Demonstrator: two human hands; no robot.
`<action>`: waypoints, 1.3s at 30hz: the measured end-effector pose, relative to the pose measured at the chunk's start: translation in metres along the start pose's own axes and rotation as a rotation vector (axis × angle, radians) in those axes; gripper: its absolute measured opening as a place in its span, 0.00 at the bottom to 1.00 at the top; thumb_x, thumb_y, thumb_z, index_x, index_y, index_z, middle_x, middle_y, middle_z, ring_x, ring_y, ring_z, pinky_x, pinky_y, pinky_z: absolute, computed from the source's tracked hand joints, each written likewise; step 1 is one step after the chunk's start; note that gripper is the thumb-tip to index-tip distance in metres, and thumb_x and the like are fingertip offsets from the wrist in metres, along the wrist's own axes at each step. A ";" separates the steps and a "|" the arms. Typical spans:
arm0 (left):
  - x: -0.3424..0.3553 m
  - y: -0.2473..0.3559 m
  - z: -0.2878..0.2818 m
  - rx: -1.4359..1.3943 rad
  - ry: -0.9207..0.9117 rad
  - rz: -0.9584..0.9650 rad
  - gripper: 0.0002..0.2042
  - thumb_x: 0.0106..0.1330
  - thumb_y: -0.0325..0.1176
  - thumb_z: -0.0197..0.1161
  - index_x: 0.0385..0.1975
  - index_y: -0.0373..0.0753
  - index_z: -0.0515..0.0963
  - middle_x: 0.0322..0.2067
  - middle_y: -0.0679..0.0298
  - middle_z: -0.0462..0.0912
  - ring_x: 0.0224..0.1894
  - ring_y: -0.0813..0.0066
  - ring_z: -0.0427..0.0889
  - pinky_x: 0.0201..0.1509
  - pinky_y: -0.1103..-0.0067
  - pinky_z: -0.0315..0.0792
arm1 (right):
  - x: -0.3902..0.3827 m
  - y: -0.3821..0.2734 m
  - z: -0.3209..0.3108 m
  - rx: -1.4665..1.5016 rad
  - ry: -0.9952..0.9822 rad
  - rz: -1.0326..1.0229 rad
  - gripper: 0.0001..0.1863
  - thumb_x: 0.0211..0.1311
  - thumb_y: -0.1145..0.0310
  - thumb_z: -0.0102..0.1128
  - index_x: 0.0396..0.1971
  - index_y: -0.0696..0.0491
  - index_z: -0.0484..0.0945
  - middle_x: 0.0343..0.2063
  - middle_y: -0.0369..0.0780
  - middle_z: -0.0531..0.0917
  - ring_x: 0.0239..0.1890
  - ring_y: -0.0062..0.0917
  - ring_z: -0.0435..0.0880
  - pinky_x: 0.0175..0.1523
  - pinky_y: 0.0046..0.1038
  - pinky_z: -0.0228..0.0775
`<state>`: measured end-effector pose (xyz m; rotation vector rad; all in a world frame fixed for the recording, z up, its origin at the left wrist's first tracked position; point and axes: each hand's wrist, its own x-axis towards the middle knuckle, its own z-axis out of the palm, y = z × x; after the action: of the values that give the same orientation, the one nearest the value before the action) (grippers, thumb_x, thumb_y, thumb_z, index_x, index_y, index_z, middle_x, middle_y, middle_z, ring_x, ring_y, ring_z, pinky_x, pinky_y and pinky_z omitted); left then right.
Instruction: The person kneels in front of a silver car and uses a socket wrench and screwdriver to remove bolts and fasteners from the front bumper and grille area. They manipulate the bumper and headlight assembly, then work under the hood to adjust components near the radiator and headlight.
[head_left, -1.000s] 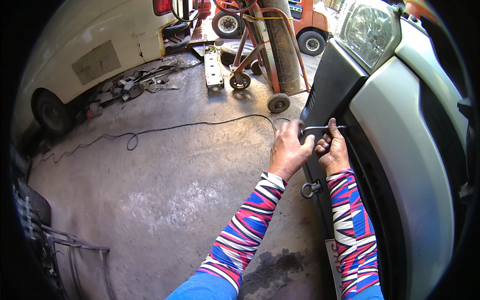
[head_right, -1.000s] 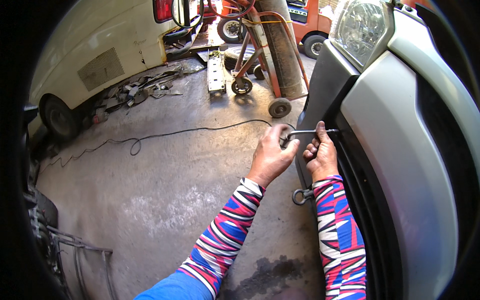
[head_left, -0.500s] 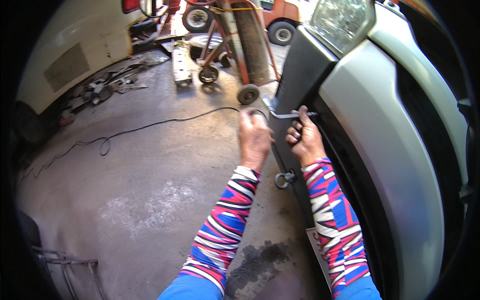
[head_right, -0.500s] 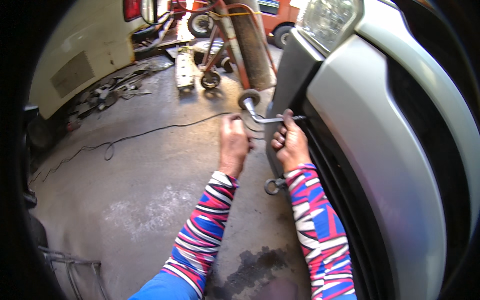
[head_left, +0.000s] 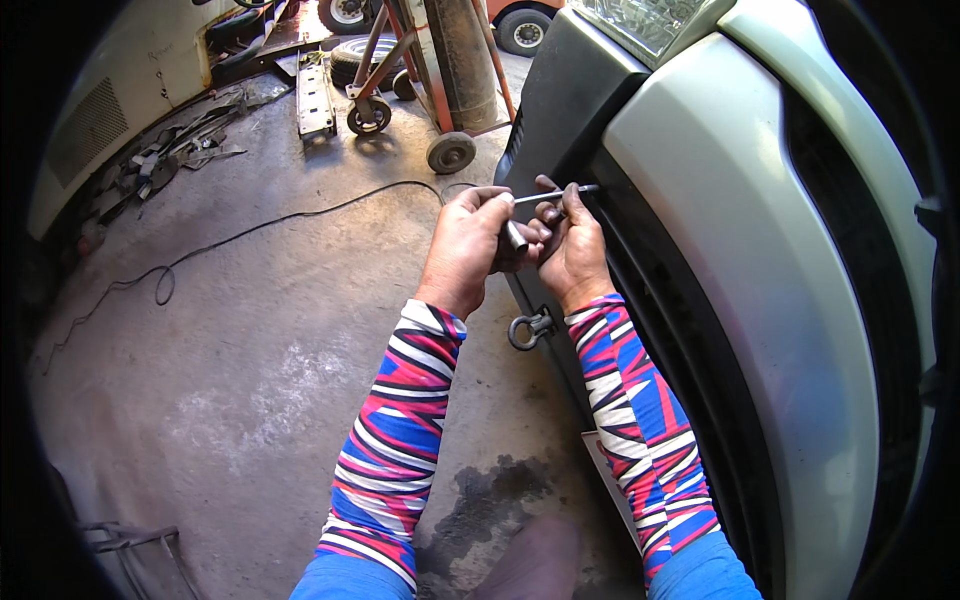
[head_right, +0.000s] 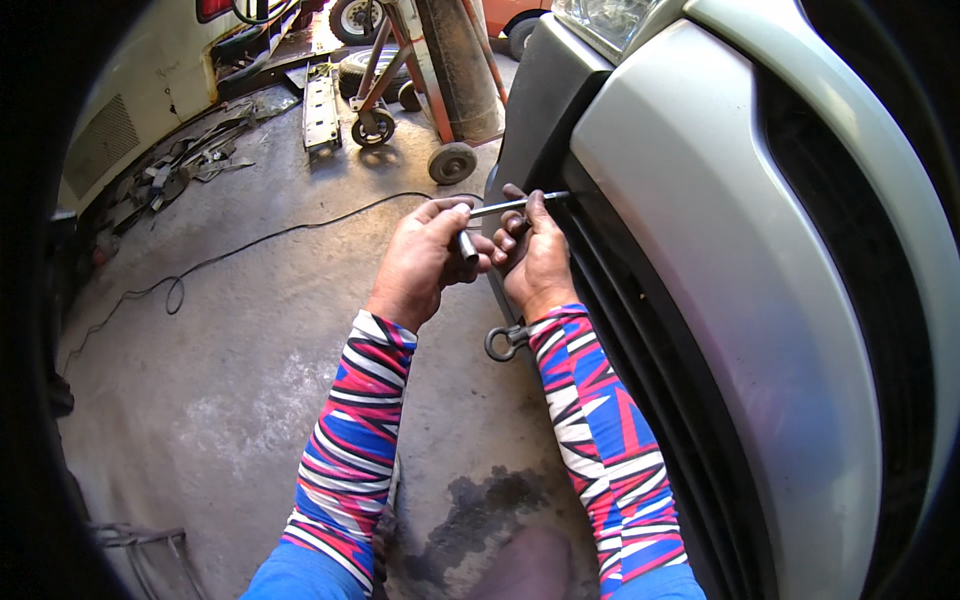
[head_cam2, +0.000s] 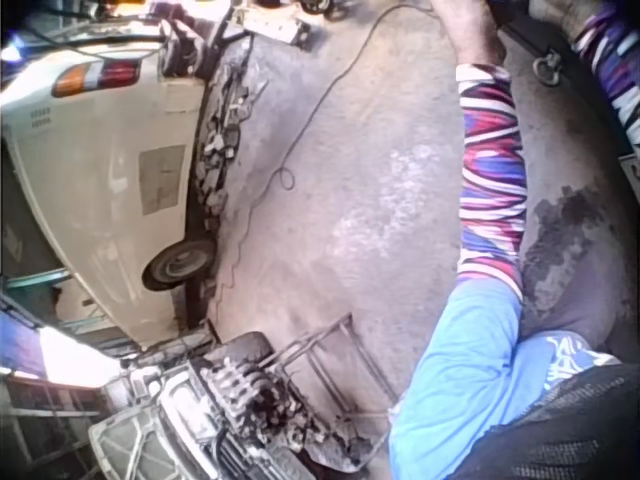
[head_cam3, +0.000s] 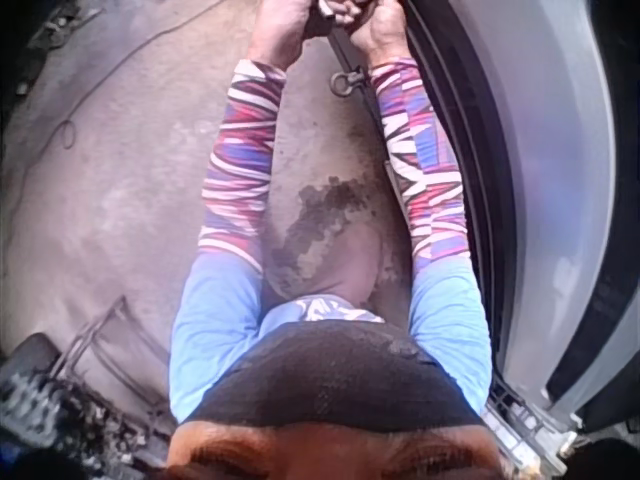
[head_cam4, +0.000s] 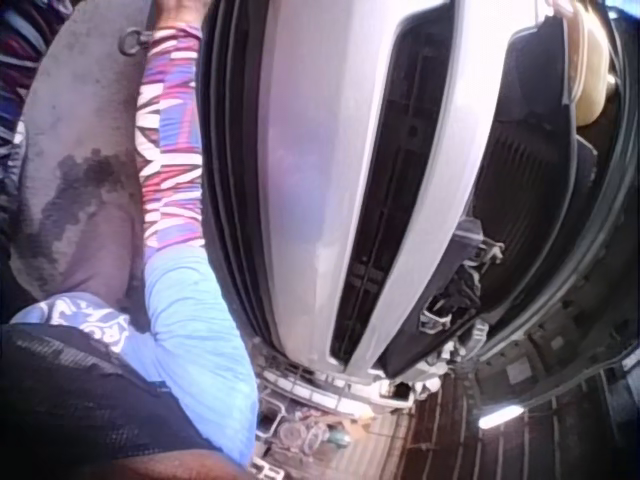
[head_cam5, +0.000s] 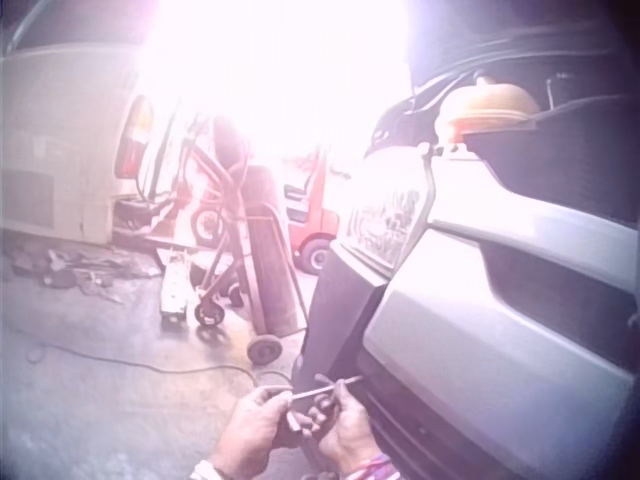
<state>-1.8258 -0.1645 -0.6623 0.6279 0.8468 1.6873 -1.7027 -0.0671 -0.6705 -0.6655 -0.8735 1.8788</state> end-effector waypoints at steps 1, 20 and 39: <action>0.001 0.001 -0.002 0.013 0.022 -0.033 0.16 0.77 0.36 0.50 0.57 0.35 0.72 0.29 0.59 0.87 0.25 0.73 0.85 0.28 0.79 0.76 | -0.002 -0.001 -0.003 -0.010 -0.019 -0.003 0.25 0.69 0.45 0.61 0.48 0.53 0.77 0.21 0.29 0.67 0.21 0.16 0.64 0.26 0.21 0.58; 0.042 -0.067 -0.029 -0.459 0.381 -0.247 0.19 0.68 0.28 0.50 0.59 0.36 0.70 0.51 0.58 0.79 0.54 0.64 0.78 0.56 0.66 0.71 | -0.007 -0.010 0.005 -0.037 0.154 0.048 0.20 0.61 0.52 0.75 0.22 0.43 0.73 0.14 0.28 0.61 0.17 0.16 0.60 0.23 0.22 0.53; 0.020 0.002 -0.014 0.165 0.194 0.031 0.15 0.75 0.47 0.57 0.40 0.40 0.79 0.30 0.65 0.83 0.25 0.78 0.80 0.32 0.79 0.75 | -0.007 -0.017 -0.011 -0.124 0.099 0.067 0.17 0.74 0.52 0.59 0.44 0.51 0.81 0.20 0.28 0.66 0.21 0.16 0.61 0.25 0.22 0.54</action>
<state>-1.8431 -0.1483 -0.6701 0.5971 1.1287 1.7376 -1.6830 -0.0648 -0.6627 -0.8666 -0.9192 1.8450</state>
